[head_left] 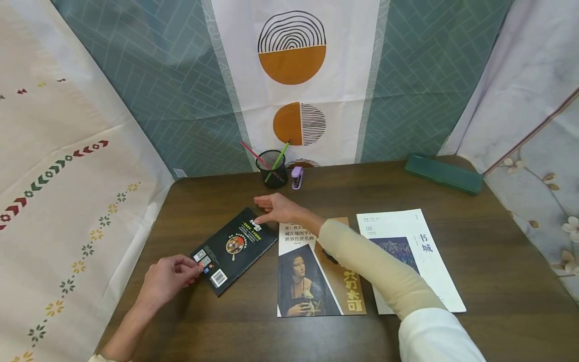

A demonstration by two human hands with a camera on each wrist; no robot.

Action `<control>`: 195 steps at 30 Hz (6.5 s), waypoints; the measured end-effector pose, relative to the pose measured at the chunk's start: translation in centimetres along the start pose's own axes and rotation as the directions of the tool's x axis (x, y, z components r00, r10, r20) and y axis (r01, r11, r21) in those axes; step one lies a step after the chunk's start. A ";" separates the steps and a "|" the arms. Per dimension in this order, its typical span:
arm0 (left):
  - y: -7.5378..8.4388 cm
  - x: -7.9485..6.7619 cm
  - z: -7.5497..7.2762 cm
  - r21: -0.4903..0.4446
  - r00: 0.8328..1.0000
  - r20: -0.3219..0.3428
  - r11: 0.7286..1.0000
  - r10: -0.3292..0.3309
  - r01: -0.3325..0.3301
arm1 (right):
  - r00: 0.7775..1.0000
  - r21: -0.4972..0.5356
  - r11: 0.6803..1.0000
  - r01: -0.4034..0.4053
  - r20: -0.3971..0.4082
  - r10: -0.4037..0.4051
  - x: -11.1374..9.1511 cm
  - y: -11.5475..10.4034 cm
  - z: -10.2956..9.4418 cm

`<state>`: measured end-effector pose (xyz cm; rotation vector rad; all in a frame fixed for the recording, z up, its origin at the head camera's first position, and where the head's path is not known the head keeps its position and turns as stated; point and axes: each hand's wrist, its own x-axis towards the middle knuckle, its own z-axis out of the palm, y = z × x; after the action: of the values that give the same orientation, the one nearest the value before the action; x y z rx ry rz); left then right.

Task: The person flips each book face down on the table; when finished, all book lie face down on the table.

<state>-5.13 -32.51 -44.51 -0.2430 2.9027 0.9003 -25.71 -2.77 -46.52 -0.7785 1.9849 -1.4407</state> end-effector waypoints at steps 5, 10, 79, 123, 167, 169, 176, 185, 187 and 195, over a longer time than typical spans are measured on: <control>-0.5 1.8 -1.1 0.029 0.989 -0.011 0.989 0.148 -0.148 | 0.999 -0.069 0.997 0.038 0.018 -0.037 -0.8 -0.1 -0.1; -1.0 3.5 -1.7 0.049 0.956 0.023 0.955 0.291 -0.292 | 0.999 -0.127 0.991 0.036 0.017 -0.034 -1.9 -0.3 0.1; -1.1 4.3 -0.5 0.214 0.845 0.305 0.833 0.439 -0.510 | 0.998 -0.722 0.691 0.049 0.013 -0.058 -3.2 -1.2 3.2; -1.1 1.0 0.6 0.176 0.818 0.272 0.810 0.507 -0.560 | 0.991 -0.560 0.819 0.120 0.113 -0.068 -1.9 -0.3 0.7; -2.0 0.1 1.5 0.187 0.807 0.209 0.787 0.552 -0.588 | 0.993 -0.508 0.856 0.096 0.108 -0.047 -2.1 -0.3 0.9; -2.1 0.2 1.6 0.182 0.798 0.198 0.779 0.569 -0.600 | 0.993 -0.508 0.856 0.096 0.109 -0.047 -2.2 -0.3 0.9; -2.2 0.2 1.6 0.171 0.790 0.189 0.773 0.583 -0.611 | 0.993 -0.509 0.855 0.099 0.112 -0.049 -2.2 -0.4 0.9; -2.3 1.2 0.9 0.128 0.852 0.171 0.846 0.495 -0.517 | 0.986 -0.562 0.813 0.153 0.144 -0.085 -2.4 -0.8 -0.2; -2.2 1.8 0.7 0.143 0.858 0.146 0.847 0.493 -0.511 | 0.988 -0.566 0.811 0.152 0.119 -0.103 -2.8 -0.9 -1.0; -0.4 4.3 0.7 0.156 0.877 0.093 0.863 0.471 -0.480 | 0.989 -0.517 0.844 0.146 0.045 -0.144 -5.3 0.3 -4.4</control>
<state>-9.21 -32.97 -45.91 0.5311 3.0147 0.6734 -25.35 3.95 -45.05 -1.1808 2.3904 -0.9673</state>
